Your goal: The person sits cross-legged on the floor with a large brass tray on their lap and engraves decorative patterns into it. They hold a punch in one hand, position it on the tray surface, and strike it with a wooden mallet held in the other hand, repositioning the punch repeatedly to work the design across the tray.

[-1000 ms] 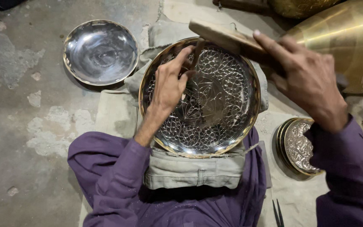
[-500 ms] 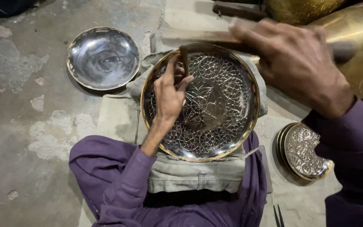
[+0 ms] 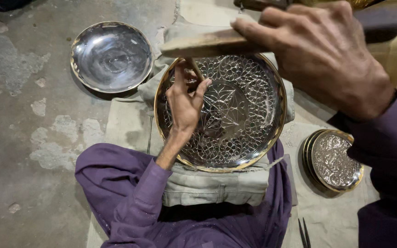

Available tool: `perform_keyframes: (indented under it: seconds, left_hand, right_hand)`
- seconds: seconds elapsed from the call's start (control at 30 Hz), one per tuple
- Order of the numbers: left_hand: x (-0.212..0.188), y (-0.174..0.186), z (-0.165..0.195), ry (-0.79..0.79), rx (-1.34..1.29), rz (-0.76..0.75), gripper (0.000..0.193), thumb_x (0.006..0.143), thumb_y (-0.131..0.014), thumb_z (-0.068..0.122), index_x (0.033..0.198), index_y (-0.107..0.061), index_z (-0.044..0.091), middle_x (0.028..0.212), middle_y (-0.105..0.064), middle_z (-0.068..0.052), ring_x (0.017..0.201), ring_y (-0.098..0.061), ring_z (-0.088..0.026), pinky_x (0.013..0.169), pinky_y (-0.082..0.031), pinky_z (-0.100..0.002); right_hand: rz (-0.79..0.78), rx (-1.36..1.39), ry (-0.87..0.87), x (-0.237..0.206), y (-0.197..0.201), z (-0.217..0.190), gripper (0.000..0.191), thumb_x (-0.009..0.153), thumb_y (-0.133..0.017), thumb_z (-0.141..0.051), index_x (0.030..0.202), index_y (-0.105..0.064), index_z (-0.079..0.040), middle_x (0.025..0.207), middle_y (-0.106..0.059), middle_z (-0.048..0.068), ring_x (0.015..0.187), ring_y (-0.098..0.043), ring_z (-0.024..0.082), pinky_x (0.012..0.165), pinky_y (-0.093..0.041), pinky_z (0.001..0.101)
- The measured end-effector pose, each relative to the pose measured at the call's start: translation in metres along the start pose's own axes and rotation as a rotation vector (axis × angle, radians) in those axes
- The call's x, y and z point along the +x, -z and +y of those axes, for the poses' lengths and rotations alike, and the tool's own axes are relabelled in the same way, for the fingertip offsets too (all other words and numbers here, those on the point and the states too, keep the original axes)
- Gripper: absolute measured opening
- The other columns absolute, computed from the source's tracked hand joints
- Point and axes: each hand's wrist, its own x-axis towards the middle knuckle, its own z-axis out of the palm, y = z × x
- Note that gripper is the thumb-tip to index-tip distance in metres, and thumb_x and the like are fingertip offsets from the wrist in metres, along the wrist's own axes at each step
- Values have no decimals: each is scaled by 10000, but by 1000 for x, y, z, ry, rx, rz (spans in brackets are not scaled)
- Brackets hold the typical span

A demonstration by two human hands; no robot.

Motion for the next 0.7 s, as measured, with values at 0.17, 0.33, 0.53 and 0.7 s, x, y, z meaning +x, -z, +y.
perform_keyframes:
  seconds: [0.17, 0.33, 0.53, 0.7]
  left_hand:
    - [0, 1, 0, 10, 9, -7, 460, 1000, -727, 106, 1373, -475, 12, 990, -786, -153, 838, -824, -242, 685, -735, -353]
    - [3, 0, -4, -32, 29, -9, 476, 1012, -731, 122, 1404, -471, 52, 1015, -786, -136, 864, -826, -234, 698, -749, -339]
    - [5, 3, -8, 33, -113, -125, 501, 1044, -698, 167, 1487, -470, 110, 957, -799, -87, 692, -801, -166, 525, -693, -295]
    - [3, -2, -9, -63, -130, -60, 469, 1084, -670, 144, 1493, -441, 133, 954, -753, -76, 674, -770, -142, 513, -701, -255]
  right_hand:
    - [-3, 55, -31, 4, 2, -2, 517, 966, -645, -165, 1482, -630, -189, 969, -741, 46, 652, -614, 136, 566, -471, 318]
    - [137, 44, -40, -2, 2, -2, 448, 985, -644, -192, 1433, -646, -214, 1054, -754, 43, 691, -622, 131, 562, -451, 317]
    - [-185, -15, -125, -14, 1, 3, 451, 1060, -619, -134, 1485, -626, -282, 1017, -752, 37, 686, -616, 149, 550, -443, 311]
    - [66, 55, -78, -23, -5, 7, 581, 932, -700, -152, 1506, -622, -198, 1181, -707, 111, 896, -632, 228, 713, -483, 366]
